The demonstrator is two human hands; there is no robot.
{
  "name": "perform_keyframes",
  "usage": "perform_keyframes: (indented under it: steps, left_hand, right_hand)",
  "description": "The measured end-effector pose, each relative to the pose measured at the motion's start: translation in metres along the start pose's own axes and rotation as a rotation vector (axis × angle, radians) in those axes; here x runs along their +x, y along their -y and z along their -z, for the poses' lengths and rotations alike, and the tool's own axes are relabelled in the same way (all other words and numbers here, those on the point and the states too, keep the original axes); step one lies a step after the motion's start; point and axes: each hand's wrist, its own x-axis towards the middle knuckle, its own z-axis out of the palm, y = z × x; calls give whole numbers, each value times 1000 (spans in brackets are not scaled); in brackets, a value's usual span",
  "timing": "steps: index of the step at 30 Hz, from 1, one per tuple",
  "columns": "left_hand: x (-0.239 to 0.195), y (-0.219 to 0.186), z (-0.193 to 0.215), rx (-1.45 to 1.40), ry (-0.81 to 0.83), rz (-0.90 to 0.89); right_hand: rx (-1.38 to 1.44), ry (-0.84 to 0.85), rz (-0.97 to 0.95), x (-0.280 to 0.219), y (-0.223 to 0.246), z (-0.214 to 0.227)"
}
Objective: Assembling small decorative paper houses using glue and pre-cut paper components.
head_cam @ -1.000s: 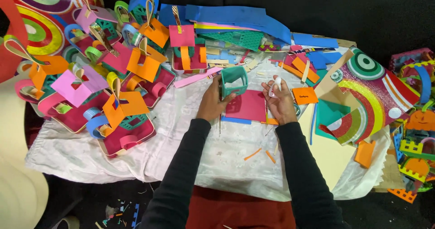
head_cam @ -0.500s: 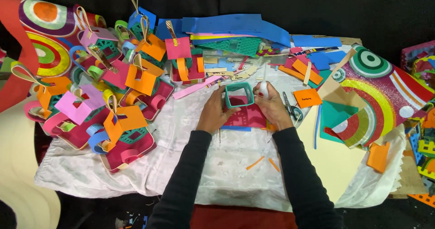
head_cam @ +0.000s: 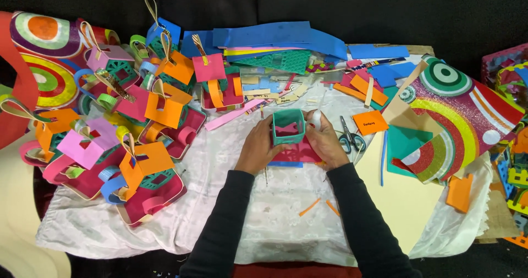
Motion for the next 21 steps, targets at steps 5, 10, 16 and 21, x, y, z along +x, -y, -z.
perform_keyframes:
  steps: [5, 10, 16, 21]
  left_hand:
    - [-5, 2, -3, 49, 31, -47]
    - [-9, 20, -15, 18, 77, -114]
    - [-9, 24, -16, 36, 100, -143]
    - [-9, 10, -10, -30, 125, -130]
  right_hand:
    - [1, -39, -19, 3, -24, 22]
    - [37, -78, 6, 12, -31, 32]
    - [102, -128, 9, 15, -47, 49]
    - [65, -159, 30, 16, -43, 49]
